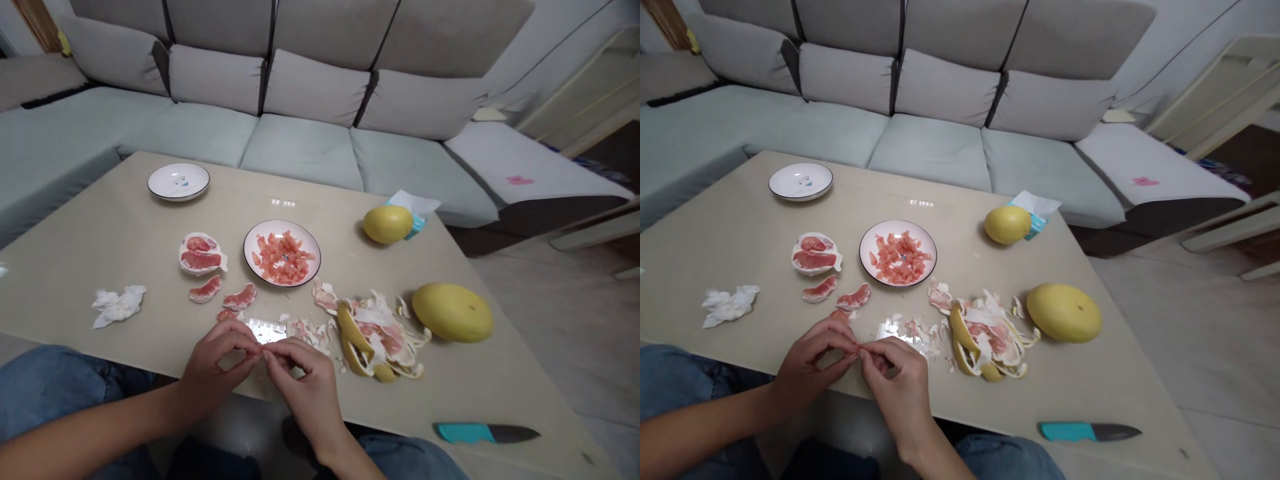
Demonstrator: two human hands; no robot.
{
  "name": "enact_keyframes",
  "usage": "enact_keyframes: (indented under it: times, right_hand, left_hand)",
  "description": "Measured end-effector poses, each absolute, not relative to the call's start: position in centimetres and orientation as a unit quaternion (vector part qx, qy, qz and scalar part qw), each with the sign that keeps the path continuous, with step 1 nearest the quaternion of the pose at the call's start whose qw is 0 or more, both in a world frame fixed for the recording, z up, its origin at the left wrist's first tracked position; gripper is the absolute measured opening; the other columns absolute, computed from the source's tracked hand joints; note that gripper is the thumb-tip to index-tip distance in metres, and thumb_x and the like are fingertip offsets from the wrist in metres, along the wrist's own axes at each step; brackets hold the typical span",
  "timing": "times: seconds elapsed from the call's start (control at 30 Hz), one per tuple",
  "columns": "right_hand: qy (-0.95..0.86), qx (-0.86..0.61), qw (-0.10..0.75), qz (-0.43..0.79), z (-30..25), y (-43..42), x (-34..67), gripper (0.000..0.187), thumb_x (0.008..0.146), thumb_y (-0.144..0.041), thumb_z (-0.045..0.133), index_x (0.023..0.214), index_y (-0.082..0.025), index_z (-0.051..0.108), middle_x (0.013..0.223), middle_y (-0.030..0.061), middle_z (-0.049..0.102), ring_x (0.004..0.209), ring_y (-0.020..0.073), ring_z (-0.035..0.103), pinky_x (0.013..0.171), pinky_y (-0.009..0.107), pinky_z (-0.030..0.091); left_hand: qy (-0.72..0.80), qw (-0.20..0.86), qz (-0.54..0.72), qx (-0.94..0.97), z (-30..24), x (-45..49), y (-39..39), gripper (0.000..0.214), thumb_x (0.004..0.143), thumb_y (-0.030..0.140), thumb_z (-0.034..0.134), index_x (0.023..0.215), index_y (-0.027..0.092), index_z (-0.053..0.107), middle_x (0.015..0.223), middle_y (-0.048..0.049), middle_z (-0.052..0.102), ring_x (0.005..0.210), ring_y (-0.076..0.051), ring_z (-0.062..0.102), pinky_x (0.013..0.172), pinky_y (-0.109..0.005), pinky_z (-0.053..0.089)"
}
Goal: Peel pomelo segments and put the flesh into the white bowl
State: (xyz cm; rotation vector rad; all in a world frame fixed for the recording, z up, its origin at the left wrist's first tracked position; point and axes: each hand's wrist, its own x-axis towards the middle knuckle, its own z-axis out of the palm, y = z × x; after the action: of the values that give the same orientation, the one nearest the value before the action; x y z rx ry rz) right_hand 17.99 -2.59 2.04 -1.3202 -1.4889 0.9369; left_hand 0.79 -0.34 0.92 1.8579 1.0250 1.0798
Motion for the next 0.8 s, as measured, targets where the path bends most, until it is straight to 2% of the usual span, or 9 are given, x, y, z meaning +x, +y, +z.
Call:
enact_keyframes:
  times: [0.3,0.5,0.57,0.8]
  right_hand:
    - [-0.586,-0.589,0.428,0.355,2.2,-2.9,17.2,0.013,0.074,-0.014,0.057,0.065,-0.016,0.066,0.058,-0.0006,0.056,0.051,0.0108,0.049,0.048,0.02,0.039]
    - [-0.566,-0.586,0.436,0.382,2.2,-2.5,17.5,0.012,0.071,-0.015,0.055,0.063,-0.017,0.062,0.055,-0.0019,0.054,0.051,0.0106,0.047,0.049,0.02,0.039]
    - [-0.557,-0.583,0.437,0.4,2.3,-2.3,17.8,0.013,0.074,-0.018,0.057,0.064,-0.016,0.065,0.056,-0.0014,0.056,0.051,0.0106,0.048,0.049,0.02,0.04]
    - [-0.563,-0.561,0.451,0.406,2.4,-2.4,18.1,0.013,0.08,-0.023,0.063,0.076,-0.018,0.074,0.065,0.0028,0.066,0.055,0.0126,0.055,0.051,0.021,0.045]
  left_hand:
    - [0.376,0.384,0.439,0.721,0.3,1.1,-0.9,0.016,0.08,0.007,0.066,0.087,0.022,0.068,0.084,-0.0026,0.062,0.083,-0.016,0.062,0.078,-0.03,0.05]
    - [0.37,0.628,0.442,0.523,0.4,1.6,-0.3,0.007,0.08,0.015,0.069,0.082,0.019,0.064,0.089,-0.0029,0.062,0.086,-0.015,0.062,0.077,-0.028,0.051]
    - [0.363,0.673,0.436,0.475,0.3,1.6,0.0,0.01,0.077,0.016,0.072,0.08,0.018,0.063,0.087,-0.0027,0.063,0.085,-0.015,0.061,0.078,-0.027,0.05]
    - [0.372,0.637,0.449,0.504,0.7,1.4,0.1,0.007,0.078,0.017,0.071,0.081,0.017,0.064,0.087,-0.0038,0.063,0.087,-0.016,0.062,0.078,-0.028,0.052]
